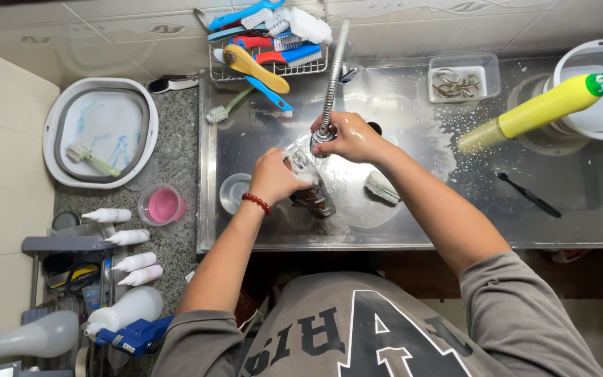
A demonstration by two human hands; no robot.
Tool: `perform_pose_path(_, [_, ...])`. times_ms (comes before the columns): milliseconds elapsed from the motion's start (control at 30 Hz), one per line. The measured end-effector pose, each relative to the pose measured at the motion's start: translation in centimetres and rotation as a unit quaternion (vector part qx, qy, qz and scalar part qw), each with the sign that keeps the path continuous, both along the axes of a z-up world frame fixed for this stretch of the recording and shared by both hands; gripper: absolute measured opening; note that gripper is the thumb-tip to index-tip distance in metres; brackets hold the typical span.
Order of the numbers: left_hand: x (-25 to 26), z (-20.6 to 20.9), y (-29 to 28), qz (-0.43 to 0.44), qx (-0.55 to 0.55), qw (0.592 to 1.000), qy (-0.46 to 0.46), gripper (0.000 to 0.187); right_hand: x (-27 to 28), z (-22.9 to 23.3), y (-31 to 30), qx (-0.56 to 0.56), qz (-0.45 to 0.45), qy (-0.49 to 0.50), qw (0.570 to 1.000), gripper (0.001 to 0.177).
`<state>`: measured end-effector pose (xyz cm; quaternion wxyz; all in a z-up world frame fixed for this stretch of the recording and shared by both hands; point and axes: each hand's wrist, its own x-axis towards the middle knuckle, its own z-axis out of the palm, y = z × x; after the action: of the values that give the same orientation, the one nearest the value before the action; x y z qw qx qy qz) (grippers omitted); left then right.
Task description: The person scrubs the sole of a brown leather shoe with a brush and soapy water in a sink, rinses it under running water, and then dries the shoe with a purple cloth. The person also briefly handles a shoe insert and a toothbrush.
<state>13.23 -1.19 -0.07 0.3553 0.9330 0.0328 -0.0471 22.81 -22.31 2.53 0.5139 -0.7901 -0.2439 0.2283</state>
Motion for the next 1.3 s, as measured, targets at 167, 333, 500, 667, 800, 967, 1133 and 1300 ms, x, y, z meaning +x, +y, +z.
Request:
perform_pose_path(167, [1.9, -0.2, -0.2, -0.010, -0.023, 0.996, 0.088, 0.054, 0.6, 1.0, 0.0, -0.029, 0.012, -0.027, 0.999, 0.045])
perform_pose_path(333, [2.3, -2.4, -0.6, -0.005, -0.068, 0.987, 0.146, 0.054, 0.8, 0.8, 0.2, -0.047, 0.018, -0.056, 0.997, 0.047])
perform_pose_path(500, [1.8, -1.8, -1.2, 0.003, -0.107, 0.980, 0.166, 0.051, 0.5, 0.2, 0.2, -0.089, 0.017, -0.086, 0.992, 0.055])
perform_pose_path(667, [1.4, 0.0, -1.8, 0.030, -0.101, 0.982, 0.159, 0.052, -0.1, 0.1, -0.1, -0.088, 0.016, -0.102, 0.991, 0.058])
perform_pose_path(800, [1.5, -0.9, -1.5, 0.055, -0.099, 0.981, 0.156, 0.051, -1.0, -0.6, -0.3, -0.081, -0.001, -0.083, 0.993, 0.063])
perform_pose_path(967, [1.6, -2.9, -0.7, 0.069, -0.107, 0.980, 0.151, 0.050, -3.8, -11.8, -2.5, 0.019, -0.107, 0.148, 0.983, 0.064])
perform_pose_path(1133, [1.4, -2.7, -0.2, 0.107, -0.121, 0.975, 0.155, 0.045, -7.4, -20.7, -4.4, -0.045, -0.115, 0.335, 0.934, 0.070])
perform_pose_path(1300, [0.4, -3.5, 0.5, 0.169, -0.229, 0.941, 0.183, 0.038, -8.3, -18.1, -4.4, -0.044, -0.120, 0.426, 0.895, 0.078])
